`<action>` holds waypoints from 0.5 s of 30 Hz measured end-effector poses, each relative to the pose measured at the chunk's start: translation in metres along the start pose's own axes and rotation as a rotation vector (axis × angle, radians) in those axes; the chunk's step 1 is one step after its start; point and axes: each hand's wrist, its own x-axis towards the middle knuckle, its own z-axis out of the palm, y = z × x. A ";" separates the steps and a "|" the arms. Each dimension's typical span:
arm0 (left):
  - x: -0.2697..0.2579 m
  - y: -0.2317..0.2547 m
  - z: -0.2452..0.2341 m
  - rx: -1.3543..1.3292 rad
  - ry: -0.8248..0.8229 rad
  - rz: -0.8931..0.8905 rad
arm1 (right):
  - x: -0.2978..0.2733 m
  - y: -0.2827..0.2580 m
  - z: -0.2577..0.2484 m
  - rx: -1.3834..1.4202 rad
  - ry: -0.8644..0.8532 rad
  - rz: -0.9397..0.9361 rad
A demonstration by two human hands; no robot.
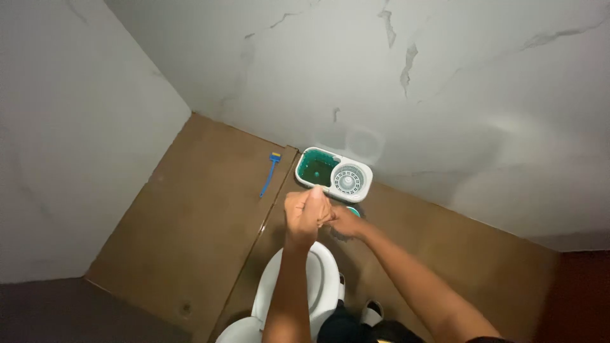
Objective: Clean the bathroom floor and area around the toilet using a mop and a bucket.
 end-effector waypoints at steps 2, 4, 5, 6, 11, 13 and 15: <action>0.001 0.004 0.001 0.059 -0.016 0.041 | 0.006 0.021 0.004 -0.020 -0.050 -0.073; 0.004 0.005 0.004 0.068 -0.022 0.081 | 0.010 0.025 -0.002 -0.042 -0.061 -0.094; 0.003 0.005 0.006 0.081 -0.028 0.119 | 0.009 0.027 -0.002 -0.060 -0.073 -0.115; 0.001 0.002 0.008 0.079 -0.024 0.115 | 0.003 0.018 -0.003 -0.058 -0.076 -0.111; 0.007 -0.013 0.020 -0.001 -0.039 0.090 | -0.005 0.021 -0.016 0.056 -0.019 -0.119; 0.009 -0.012 0.031 0.025 -0.040 0.095 | -0.007 0.017 -0.023 0.100 0.000 -0.193; 0.016 -0.018 0.041 0.051 -0.044 0.089 | -0.008 0.025 -0.029 0.152 0.021 -0.263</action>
